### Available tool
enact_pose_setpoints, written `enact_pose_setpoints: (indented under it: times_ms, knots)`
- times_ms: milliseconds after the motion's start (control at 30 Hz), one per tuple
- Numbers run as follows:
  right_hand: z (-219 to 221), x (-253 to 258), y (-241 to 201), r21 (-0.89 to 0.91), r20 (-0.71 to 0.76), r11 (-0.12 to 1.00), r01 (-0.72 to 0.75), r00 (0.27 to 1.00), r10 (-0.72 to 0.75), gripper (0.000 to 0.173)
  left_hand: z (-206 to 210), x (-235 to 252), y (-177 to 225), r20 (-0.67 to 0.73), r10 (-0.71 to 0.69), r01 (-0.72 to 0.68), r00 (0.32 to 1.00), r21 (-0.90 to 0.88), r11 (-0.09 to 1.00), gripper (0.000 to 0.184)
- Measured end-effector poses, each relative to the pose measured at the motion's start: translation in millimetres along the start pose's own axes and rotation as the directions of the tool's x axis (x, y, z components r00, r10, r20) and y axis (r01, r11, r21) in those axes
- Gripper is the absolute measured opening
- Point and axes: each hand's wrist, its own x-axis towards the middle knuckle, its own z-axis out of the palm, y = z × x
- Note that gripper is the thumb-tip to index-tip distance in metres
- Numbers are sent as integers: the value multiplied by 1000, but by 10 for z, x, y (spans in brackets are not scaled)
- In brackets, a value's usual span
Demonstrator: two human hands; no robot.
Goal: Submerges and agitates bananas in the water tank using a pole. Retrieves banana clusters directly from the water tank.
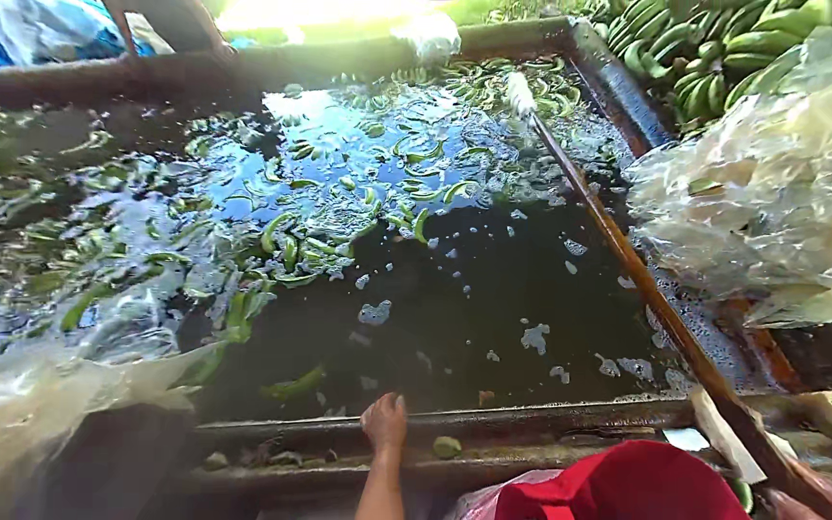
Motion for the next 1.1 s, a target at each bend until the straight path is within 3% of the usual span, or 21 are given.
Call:
enact_pose_setpoints:
  times_ms: [200, 300, 400, 533, 633, 733, 867, 1100]
  knots:
    - [214, 1535, -1159, 84, -12, 990, 110, 994, -110, 63, 138, 100, 164, -77, -156, 168, 985, 180, 969, 47]
    - [377, 2412, -1881, 97, 9, 979, 181, 983, -183, 60, 165, 107, 164, -65, -167, 176, 984, 180, 968, 46]
    - [581, 3323, -2653, 92, 54, 964, 248, 966, -254, 57, 243, 110, 116, -143, -131, 152, 981, 147, 977, 42]
    - [946, 4354, -3674, -88, 103, 960, 266, 961, -256, 56, 294, 102, 80, -160, -135, 156, 978, 132, 979, 40]
    - [1284, 4738, -4108, -164, 120, 958, 236, 968, -218, 53, 265, 112, 86, -158, -132, 153, 979, 123, 981, 40]
    - [1691, 4793, -4011, -151, 205, 973, 174, 968, -141, 56, 295, 92, 68, -182, -124, 145, 976, 110, 983, 39]
    - [2044, 4521, -3130, -166, 316, 979, 119, 947, -61, 63, 284, 77, 68, -163, -130, 151, 978, 124, 981, 38]
    - [1625, 3318, -1986, -248, 345, 969, 12, 935, 77, 68, 197, 102, 118, -43, -190, 195, 981, 228, 954, 41]
